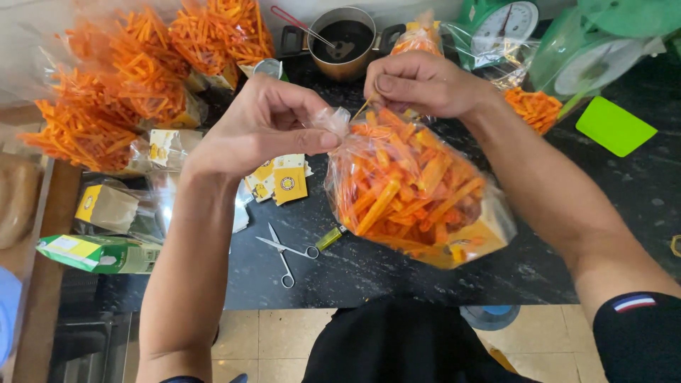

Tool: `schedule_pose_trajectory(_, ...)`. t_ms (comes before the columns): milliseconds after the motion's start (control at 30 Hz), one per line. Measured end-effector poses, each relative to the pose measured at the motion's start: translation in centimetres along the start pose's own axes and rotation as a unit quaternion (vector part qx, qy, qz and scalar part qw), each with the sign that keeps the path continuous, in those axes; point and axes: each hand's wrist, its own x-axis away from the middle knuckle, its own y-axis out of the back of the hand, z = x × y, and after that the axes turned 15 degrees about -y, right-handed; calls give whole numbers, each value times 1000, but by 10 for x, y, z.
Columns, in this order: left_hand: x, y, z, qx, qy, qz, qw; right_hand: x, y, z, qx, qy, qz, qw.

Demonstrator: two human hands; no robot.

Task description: The person fills clear plastic bags with shredded orange food items and secures each bag with a rubber band. The person repeatedly picks up bags, twists the tops, and applies rubber bands to seal them, placing the finished bags on the counter.

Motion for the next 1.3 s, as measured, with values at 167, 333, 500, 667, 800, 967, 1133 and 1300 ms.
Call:
schedule_pose_trajectory(167, -16, -12, 27, 2, -7, -33, 999, 28, -3, 10, -5, 23, -38, 999)
schedule_pose_trajectory(333, -19, -11, 31, -75, -73, -170, 980, 54, -85, -27, -155, 9, -62, 986)
schedule_pose_trajectory(500, -11, -30, 16, 18, -142, -179, 973, -2, -186, -56, -460, 99, 239, 850)
schedule_pose_trajectory(667, 0, -28, -9, 34, -128, -164, 977, -88, -141, -61, -473, 94, 301, 823)
schedule_pose_trajectory(800, 17, -28, -2, -28, -76, -153, 985, -64, -72, -66, -356, 30, 58, 932)
schedule_pose_trajectory(967, 26, -27, 44, -89, -2, -214, 973, -29, -45, -46, -134, 141, -24, 981)
schedule_pose_trajectory(1133, 8, -15, 80, -55, -36, -373, 926, -6, -90, -27, 28, 112, -144, 983)
schedule_pose_trajectory(1300, -14, -40, 107, -14, -27, -483, 875, -20, -130, -26, 29, -22, -295, 955)
